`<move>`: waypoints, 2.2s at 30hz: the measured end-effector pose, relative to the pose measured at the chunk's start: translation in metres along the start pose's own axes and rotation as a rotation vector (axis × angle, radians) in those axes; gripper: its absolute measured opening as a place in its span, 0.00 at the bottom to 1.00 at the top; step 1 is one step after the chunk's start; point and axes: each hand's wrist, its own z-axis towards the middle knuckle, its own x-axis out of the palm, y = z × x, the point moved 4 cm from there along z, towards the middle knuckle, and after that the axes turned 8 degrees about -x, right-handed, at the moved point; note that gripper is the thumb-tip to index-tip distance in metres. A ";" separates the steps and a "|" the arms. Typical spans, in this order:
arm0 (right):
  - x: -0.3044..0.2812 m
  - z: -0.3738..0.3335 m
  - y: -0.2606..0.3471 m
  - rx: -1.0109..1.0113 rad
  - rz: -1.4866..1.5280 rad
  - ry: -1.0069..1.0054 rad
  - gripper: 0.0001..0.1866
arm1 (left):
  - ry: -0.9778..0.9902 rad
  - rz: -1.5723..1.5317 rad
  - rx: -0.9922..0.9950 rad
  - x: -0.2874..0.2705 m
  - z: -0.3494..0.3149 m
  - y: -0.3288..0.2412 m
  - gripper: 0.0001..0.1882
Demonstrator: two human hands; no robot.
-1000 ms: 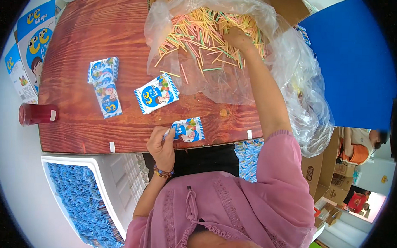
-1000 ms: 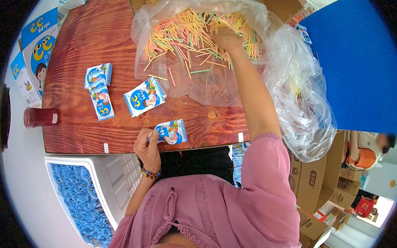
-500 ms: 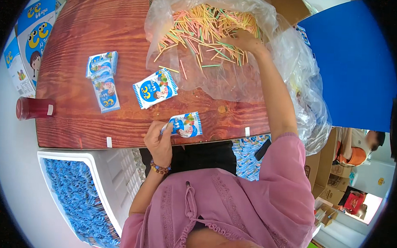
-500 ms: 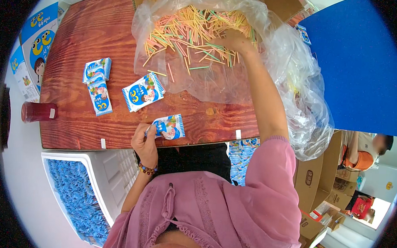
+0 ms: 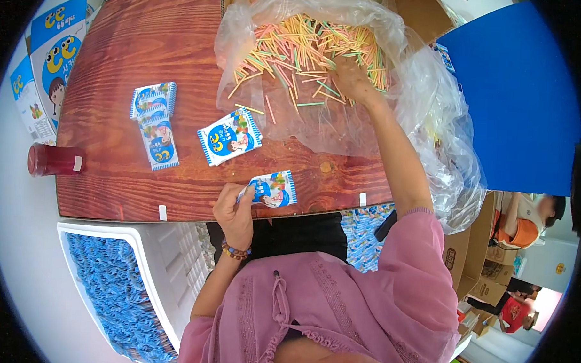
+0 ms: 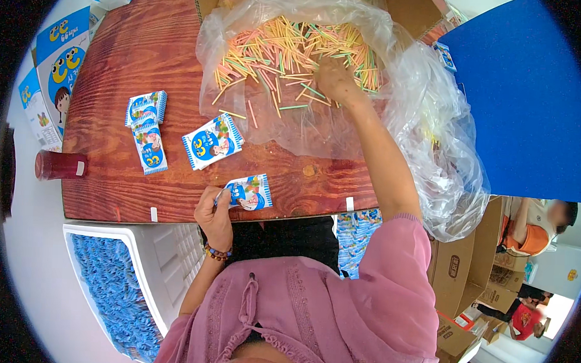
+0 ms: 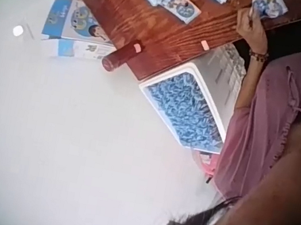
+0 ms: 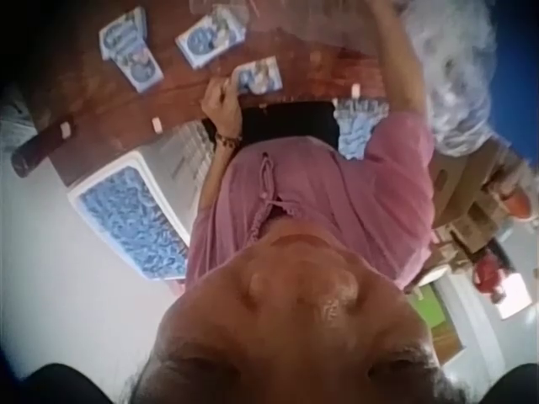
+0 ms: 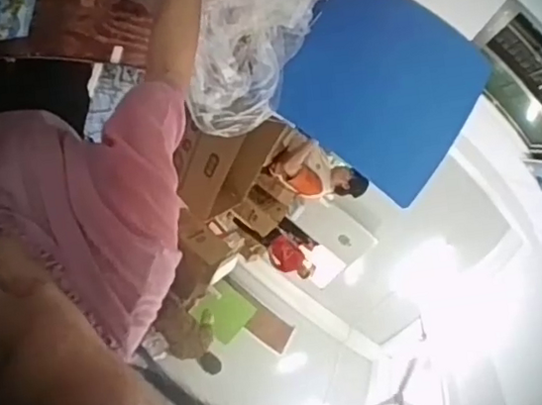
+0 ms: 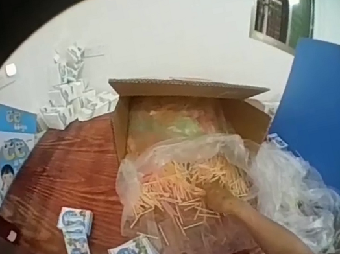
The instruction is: Sorting and packing small blue product packets into a plastic crate.
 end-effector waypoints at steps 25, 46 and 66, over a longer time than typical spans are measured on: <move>-0.002 -0.016 -0.006 -0.100 0.086 -0.006 0.14 | -0.008 0.007 -0.016 0.002 0.000 -0.001 0.04; 0.039 -0.035 0.014 -0.092 1.104 -0.527 0.08 | -0.048 0.014 -0.011 0.003 0.001 0.000 0.05; -0.036 -0.094 0.097 -0.295 2.348 -0.742 0.13 | -0.013 -0.861 -0.335 0.054 0.045 -0.029 0.07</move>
